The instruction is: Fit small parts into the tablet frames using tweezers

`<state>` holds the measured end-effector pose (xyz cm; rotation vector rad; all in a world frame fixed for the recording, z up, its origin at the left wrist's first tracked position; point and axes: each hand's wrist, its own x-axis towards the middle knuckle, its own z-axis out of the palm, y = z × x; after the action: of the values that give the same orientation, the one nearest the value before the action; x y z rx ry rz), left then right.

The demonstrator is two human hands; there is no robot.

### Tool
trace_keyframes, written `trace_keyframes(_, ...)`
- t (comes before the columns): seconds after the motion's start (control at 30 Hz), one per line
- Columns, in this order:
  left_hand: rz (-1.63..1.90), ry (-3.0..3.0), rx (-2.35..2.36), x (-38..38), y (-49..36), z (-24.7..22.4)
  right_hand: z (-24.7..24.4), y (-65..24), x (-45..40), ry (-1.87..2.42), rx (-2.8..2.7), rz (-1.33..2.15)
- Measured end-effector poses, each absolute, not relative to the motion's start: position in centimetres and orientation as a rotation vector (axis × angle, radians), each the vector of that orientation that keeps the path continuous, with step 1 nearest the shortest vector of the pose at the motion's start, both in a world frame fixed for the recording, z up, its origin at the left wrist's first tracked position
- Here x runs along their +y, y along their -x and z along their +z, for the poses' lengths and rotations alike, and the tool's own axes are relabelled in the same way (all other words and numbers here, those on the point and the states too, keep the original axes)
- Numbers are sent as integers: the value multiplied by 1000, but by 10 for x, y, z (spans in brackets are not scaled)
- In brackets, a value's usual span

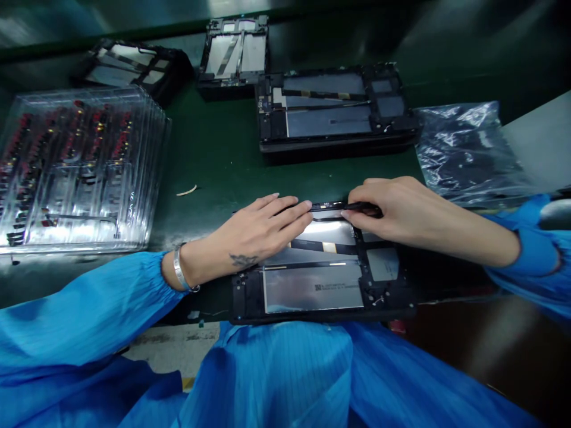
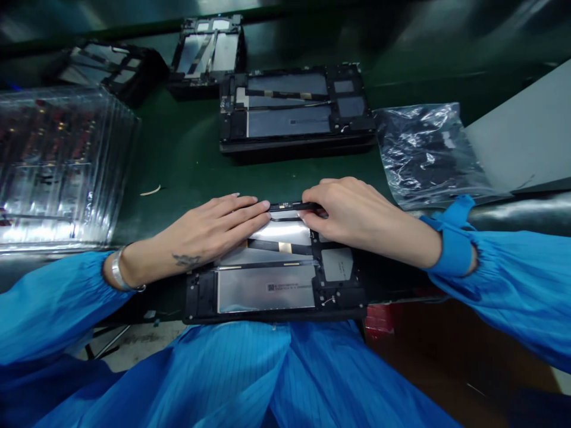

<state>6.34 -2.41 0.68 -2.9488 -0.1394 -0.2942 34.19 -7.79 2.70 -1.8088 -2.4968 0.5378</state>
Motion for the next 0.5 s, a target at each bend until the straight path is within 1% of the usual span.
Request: trace_keyframes(0.5,-291,2929,-141,-25,-69,9,26,-341,-80,1796,-2511,507)
